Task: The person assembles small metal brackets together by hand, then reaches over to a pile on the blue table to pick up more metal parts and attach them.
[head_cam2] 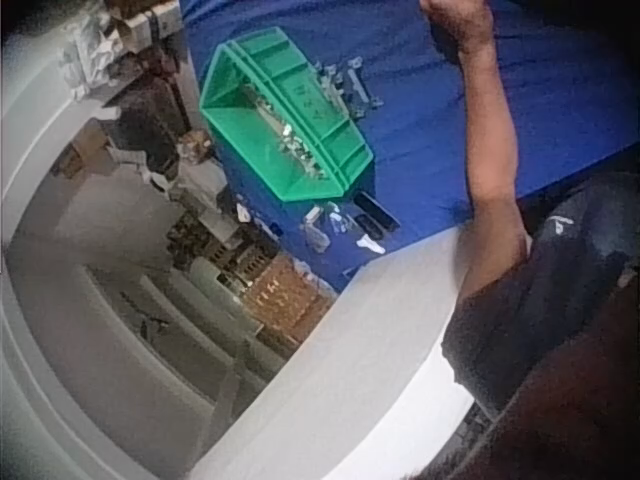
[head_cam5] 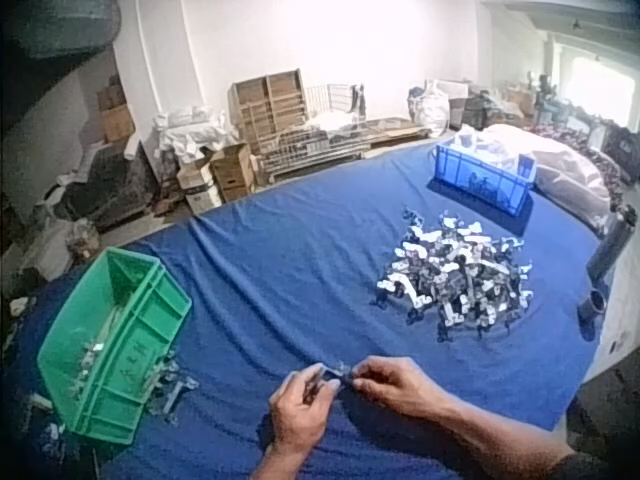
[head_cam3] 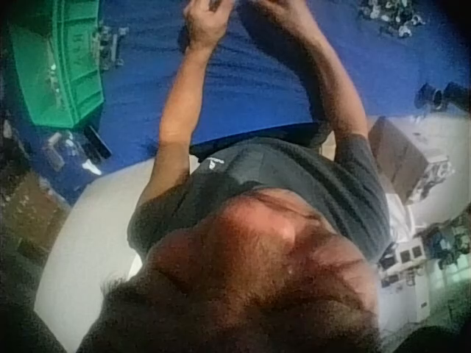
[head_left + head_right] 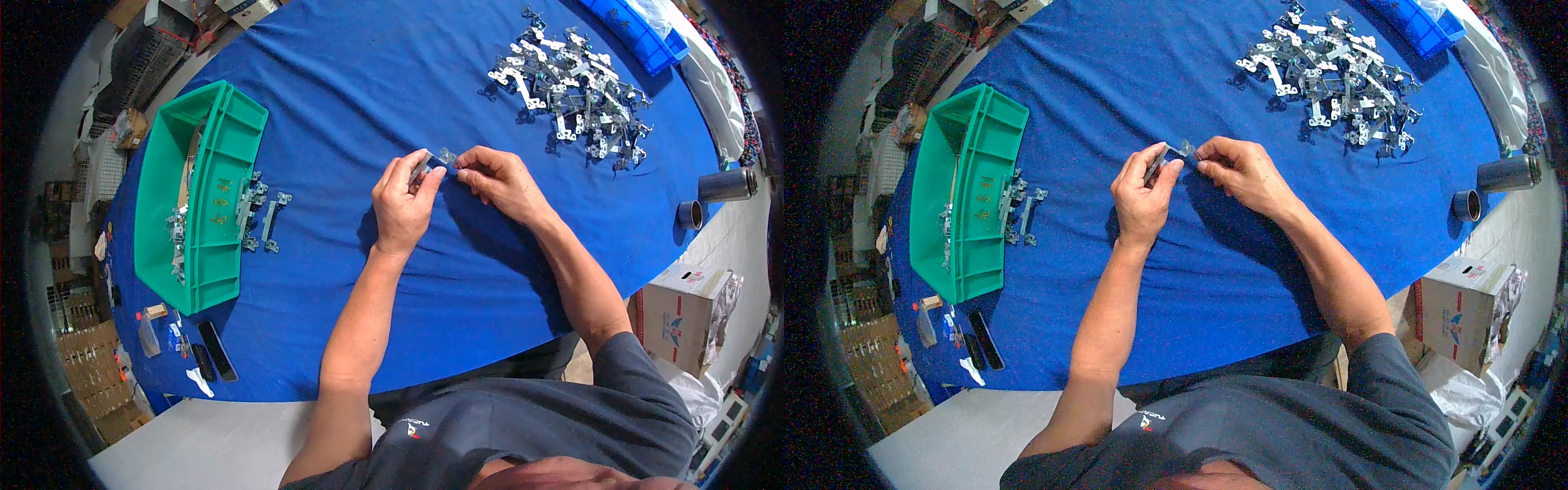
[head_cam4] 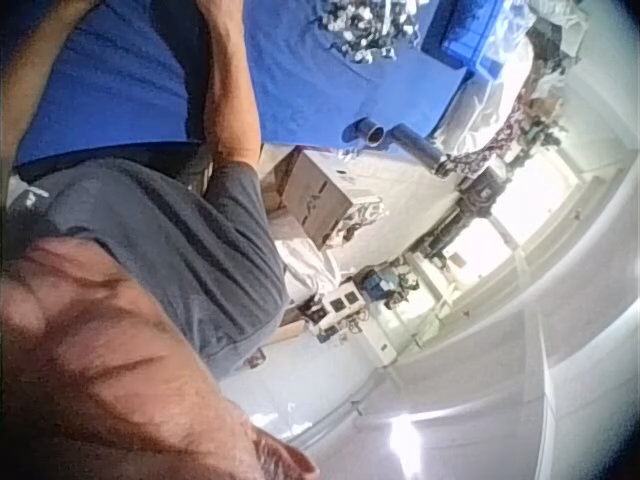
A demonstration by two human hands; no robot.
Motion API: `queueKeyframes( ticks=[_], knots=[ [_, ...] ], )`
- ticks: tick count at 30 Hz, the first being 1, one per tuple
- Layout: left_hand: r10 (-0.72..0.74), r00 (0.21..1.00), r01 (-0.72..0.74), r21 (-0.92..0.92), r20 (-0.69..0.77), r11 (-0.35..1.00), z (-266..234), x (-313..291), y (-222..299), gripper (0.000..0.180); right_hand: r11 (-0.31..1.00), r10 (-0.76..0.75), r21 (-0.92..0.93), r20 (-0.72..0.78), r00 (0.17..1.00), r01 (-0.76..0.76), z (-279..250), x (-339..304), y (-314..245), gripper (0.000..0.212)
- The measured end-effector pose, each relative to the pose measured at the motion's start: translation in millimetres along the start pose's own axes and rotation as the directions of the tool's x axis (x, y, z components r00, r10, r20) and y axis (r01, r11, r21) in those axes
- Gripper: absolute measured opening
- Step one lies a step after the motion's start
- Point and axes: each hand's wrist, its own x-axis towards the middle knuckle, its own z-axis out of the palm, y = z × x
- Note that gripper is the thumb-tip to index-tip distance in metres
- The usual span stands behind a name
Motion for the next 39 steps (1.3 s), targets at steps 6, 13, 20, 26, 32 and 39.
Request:
queueKeyframes(
  ticks=[6, 13, 20, 26, 32, 39],
  knots=[
    [-0.002, 1.0, 0.002, -0.012, 0.002, 1.0, 0.5, -0.9, 1.7, 0.028, 0.999, 0.045, -0.023, -0.003, 0.999, -0.045, -0.4, -1.0, -3.1, 0.02],
    [-0.008, 1.0, 0.007, 0.012, 0.025, 1.0, 0.3, 0.5, 3.4, 0.028, 0.998, -0.019, -0.065, -0.041, 0.999, 0.016, 1.5, -1.5, -7.8, 0.016],
    [0.002, 0.999, -0.003, 0.036, 0.04, 0.999, 0.6, 0.4, 1.9, 0.028, 0.998, -0.022, -0.057, -0.041, 0.999, 0.02, 2.6, 0.1, -2.5, 0.015],
    [0.048, 0.995, -0.052, 0.053, 0.087, 0.997, 1.3, -2.3, 3.5, 0.028, 0.992, -0.112, -0.06, -0.067, 0.991, 0.108, 4.4, -0.6, -2.6, 0.013],
    [0.087, 0.987, -0.095, 0.054, 0.132, 0.994, 2.2, -2.1, 0.8, 0.028, 0.92, -0.347, -0.24, -0.135, 0.928, 0.309, 1.9, 3.0, 5.7, 0.012],
    [-0.021, 0.999, 0.021, -0.015, -0.027, 1.0, 0.8, 0.6, 0.4, 0.028, 0.991, 0.002, 0.137, -0.12, 0.993, 0.015, -3.0, 2.1, -4.9, 0.015]
  ],
)
